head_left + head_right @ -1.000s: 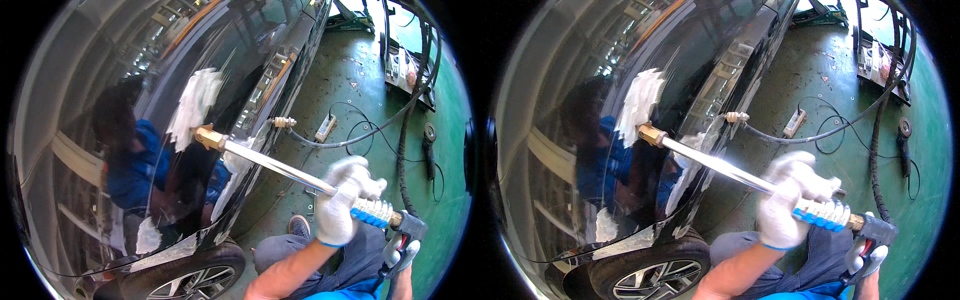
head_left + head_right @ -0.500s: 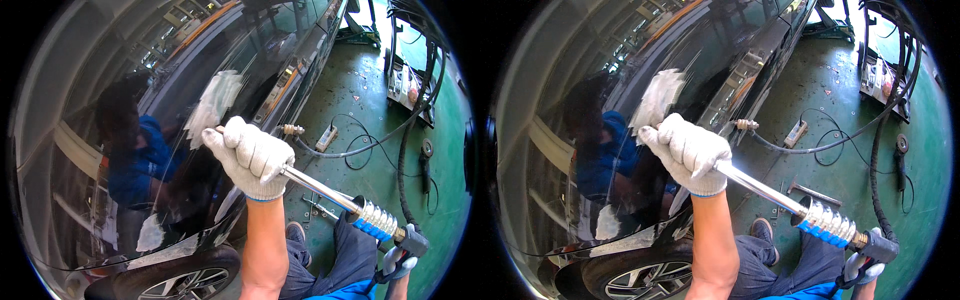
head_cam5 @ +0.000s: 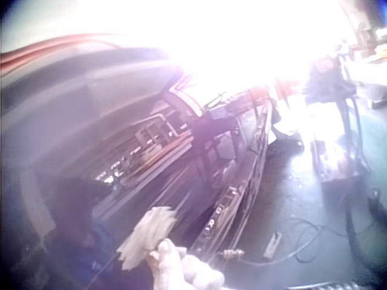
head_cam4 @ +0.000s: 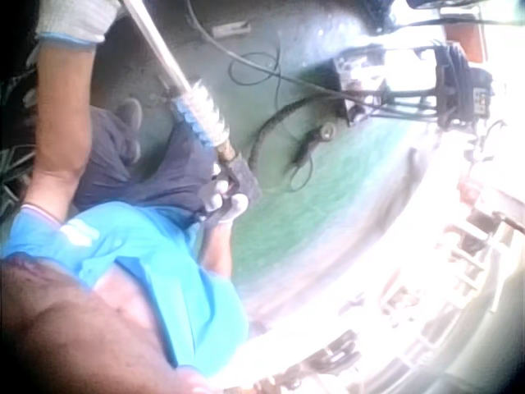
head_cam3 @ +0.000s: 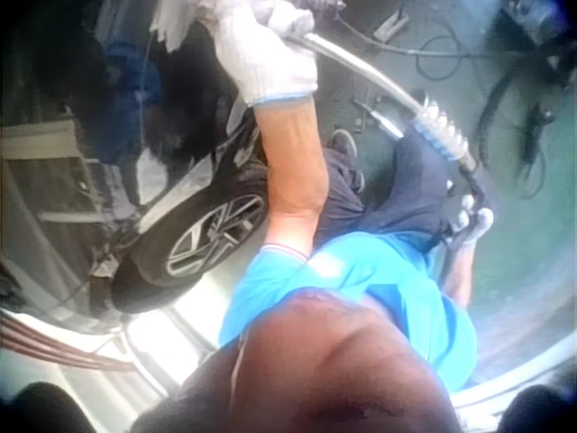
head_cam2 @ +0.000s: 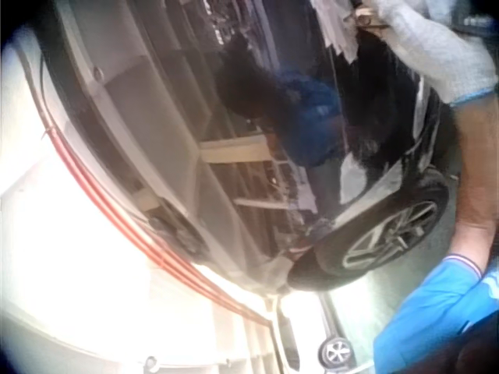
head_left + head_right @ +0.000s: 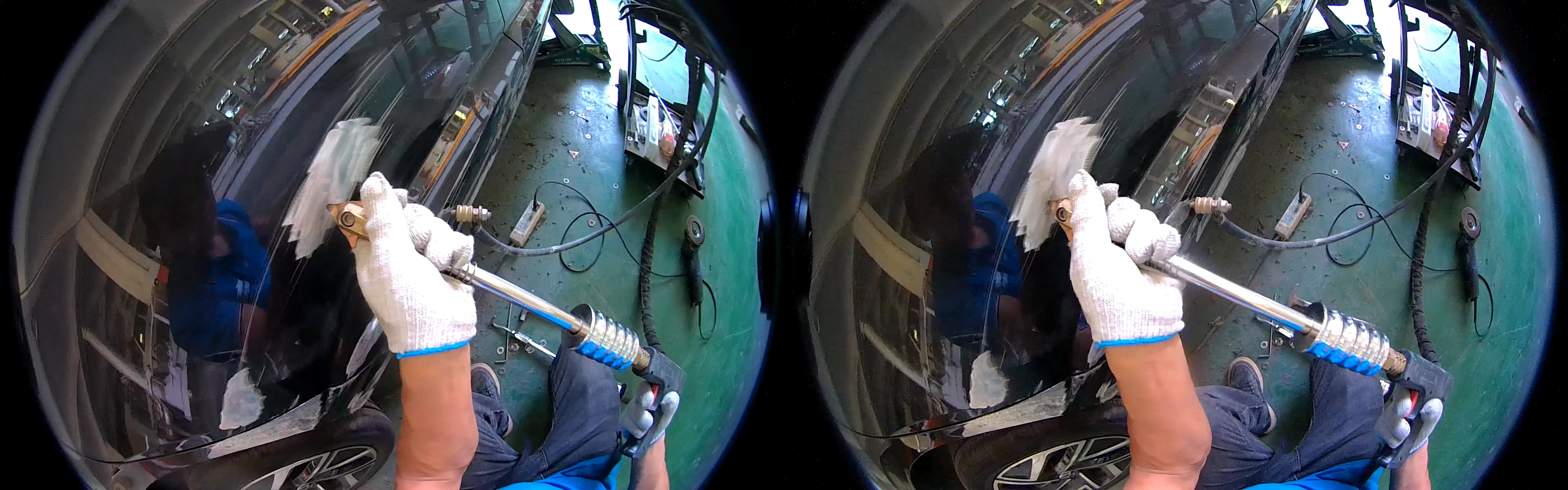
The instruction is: The person uses a hammer to tap and flatten a dent on the side panel of a black car. They then switch to a pneumatic dent puller tool, attaching it to the panel and pulling to further straighten the metal. The person repeatedly checks the panel's surface with their hand during the process.
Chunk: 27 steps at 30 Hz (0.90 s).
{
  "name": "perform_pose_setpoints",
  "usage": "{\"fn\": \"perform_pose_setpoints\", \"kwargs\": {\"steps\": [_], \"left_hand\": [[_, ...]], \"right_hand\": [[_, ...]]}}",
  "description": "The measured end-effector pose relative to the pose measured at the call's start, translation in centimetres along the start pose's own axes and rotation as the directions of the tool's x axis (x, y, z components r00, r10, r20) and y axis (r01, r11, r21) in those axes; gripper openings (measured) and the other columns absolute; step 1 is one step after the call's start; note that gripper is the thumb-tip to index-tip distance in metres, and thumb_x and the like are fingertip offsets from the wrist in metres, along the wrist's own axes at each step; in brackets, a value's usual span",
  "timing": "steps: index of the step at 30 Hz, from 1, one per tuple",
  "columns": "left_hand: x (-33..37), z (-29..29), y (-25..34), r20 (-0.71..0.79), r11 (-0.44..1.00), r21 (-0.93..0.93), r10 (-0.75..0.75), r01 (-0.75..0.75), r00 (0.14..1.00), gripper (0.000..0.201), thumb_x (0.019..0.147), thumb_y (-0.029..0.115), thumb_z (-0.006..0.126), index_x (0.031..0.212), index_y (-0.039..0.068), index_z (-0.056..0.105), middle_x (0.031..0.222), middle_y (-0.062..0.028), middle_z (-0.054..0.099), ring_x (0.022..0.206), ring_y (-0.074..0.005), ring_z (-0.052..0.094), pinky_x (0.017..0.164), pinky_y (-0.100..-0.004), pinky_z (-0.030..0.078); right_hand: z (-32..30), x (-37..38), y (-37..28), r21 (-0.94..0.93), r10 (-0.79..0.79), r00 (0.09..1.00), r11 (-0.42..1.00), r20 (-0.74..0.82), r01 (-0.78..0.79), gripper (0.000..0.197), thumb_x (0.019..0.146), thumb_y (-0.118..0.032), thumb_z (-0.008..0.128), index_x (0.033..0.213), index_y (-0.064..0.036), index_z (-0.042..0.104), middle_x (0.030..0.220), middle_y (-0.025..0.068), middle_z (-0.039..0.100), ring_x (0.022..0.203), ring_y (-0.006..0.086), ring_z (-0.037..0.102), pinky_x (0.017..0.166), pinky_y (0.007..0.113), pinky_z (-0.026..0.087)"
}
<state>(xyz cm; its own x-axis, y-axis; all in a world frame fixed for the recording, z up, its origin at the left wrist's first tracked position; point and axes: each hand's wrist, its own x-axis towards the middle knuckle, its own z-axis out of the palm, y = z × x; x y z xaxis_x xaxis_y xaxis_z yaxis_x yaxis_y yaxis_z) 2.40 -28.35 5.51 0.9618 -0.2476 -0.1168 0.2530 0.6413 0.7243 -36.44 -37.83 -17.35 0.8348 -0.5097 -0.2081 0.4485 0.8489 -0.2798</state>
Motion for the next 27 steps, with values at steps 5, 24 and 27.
{"fn": "perform_pose_setpoints", "kwargs": {"steps": [5,24,27], "left_hand": [[0.5,-0.3,0.1,0.039,1.000,-0.011,-0.007,0.008,0.999,0.032,0.103,0.042,0.065,0.094,0.013,0.055,0.062,0.0063,0.037,0.045,-0.0071,0.032,0.043,-0.0263,0.032],[0.1,-0.8,-1.5,0.087,1.000,-0.008,0.013,-0.012,0.996,0.035,0.105,0.045,0.060,0.107,0.010,0.060,0.069,0.0041,0.043,0.053,-0.0090,0.041,0.052,-0.0301,0.042],[-2.6,-2.2,-3.9,0.222,0.975,0.095,0.177,-0.202,0.959,0.040,0.104,0.040,0.062,0.126,0.007,0.057,0.090,-0.0035,0.065,0.078,-0.0184,0.066,0.086,-0.0433,0.059]], "right_hand": [[1.4,0.7,0.6,0.026,-0.025,0.999,0.999,-0.038,0.026,0.051,0.092,-0.043,0.073,0.105,0.0043,0.061,0.070,0.0116,0.061,0.047,0.0202,0.055,0.038,0.035,0.043],[-3.0,-0.9,-0.1,0.041,0.014,1.000,0.999,0.001,-0.014,0.052,0.088,-0.039,0.068,0.108,0.0073,0.058,0.062,0.0137,0.059,0.041,0.0229,0.053,0.036,0.037,0.043],[-2.0,0.7,0.6,0.011,0.039,0.998,0.999,0.046,-0.040,0.055,0.088,-0.043,0.067,0.110,0.0070,0.058,0.061,0.0143,0.058,0.039,0.0232,0.051,0.035,0.037,0.042]]}}
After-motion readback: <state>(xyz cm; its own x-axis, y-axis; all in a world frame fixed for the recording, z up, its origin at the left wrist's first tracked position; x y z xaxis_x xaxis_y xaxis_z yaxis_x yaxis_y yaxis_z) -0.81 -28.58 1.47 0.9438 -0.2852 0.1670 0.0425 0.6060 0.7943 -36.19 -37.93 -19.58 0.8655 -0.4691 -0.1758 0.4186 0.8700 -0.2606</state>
